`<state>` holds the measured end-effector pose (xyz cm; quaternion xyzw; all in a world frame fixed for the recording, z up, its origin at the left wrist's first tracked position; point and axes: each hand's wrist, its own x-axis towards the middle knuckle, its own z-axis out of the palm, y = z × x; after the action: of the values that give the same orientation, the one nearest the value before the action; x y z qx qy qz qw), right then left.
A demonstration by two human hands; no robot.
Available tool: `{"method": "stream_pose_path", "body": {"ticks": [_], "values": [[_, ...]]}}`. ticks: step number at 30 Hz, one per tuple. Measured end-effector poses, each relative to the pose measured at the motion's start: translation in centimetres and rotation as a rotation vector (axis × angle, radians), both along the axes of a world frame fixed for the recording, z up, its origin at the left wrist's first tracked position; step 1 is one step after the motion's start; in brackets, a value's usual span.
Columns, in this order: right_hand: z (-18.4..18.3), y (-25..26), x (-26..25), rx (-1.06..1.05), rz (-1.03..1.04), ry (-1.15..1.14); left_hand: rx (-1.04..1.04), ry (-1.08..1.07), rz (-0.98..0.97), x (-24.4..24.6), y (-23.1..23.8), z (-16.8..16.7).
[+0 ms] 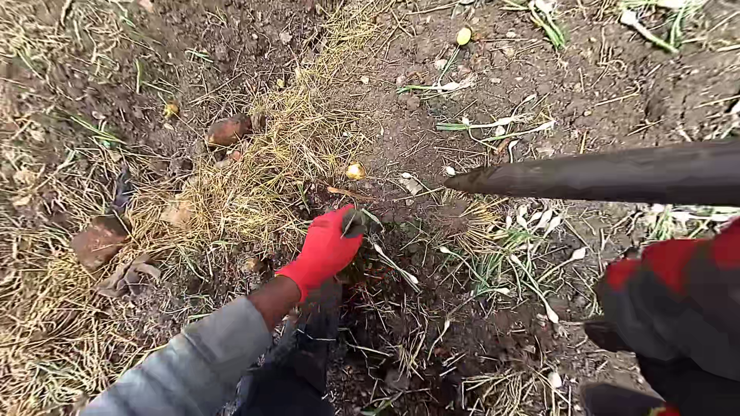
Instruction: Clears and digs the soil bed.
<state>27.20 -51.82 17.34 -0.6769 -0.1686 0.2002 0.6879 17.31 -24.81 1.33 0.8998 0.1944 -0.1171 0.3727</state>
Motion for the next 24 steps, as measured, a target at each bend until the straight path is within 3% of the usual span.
{"method": "stream_pose_path", "body": {"ticks": [1,3,4,5,7,9,11,13,15,18,20,22,24], "values": [[-4.7,2.8,-2.0,-0.155,-0.108,0.022,-0.025,-0.045,0.061,0.1,1.0,1.4],[-14.9,7.8,-6.4,-0.463,-0.131,0.139,-0.043,-0.085,0.100,1.2,2.1,2.6],[-18.7,9.0,-8.3,-0.528,-0.098,0.208,-0.041,-0.072,0.082,1.9,2.0,2.3],[-20.2,9.3,-9.1,-0.561,-0.056,0.298,-0.031,-0.025,0.035,2.4,1.4,1.3],[-18.8,7.9,-9.4,-0.493,-0.109,0.396,0.037,0.181,-0.115,2.3,-0.5,-2.3],[-14.8,4.2,-10.0,-0.279,-0.265,0.419,0.118,0.417,-0.257,0.6,-2.3,-6.1],[-10.5,-0.1,-11.7,-0.044,-0.334,0.412,0.104,0.481,-0.215,-0.9,-2.5,-6.4],[-8.2,-3.1,-13.3,-0.037,-0.311,0.386,0.156,0.454,-0.187,-1.4,-1.4,-3.8],[-10.0,-4.5,-15.7,-0.170,-0.278,0.399,0.313,0.335,-0.221,-1.8,-0.6,-1.1],[-16.5,-5.4,-19.3,-0.408,-0.374,0.501,0.392,0.223,-0.440,-2.3,-3.4,0.4],[-16.7,-5.5,-16.3,-0.406,-0.408,0.589,0.354,0.312,-0.657,-1.4,-6.2,-2.0],[-12.8,-6.3,-13.6,-0.330,-0.401,0.588,0.326,0.438,-0.816,-1.9,-7.9,-4.6],[-8.1,-8.6,-10.0,-0.138,-0.340,0.396,0.327,0.456,-0.875,-1.8,-7.9,-5.4]]}}
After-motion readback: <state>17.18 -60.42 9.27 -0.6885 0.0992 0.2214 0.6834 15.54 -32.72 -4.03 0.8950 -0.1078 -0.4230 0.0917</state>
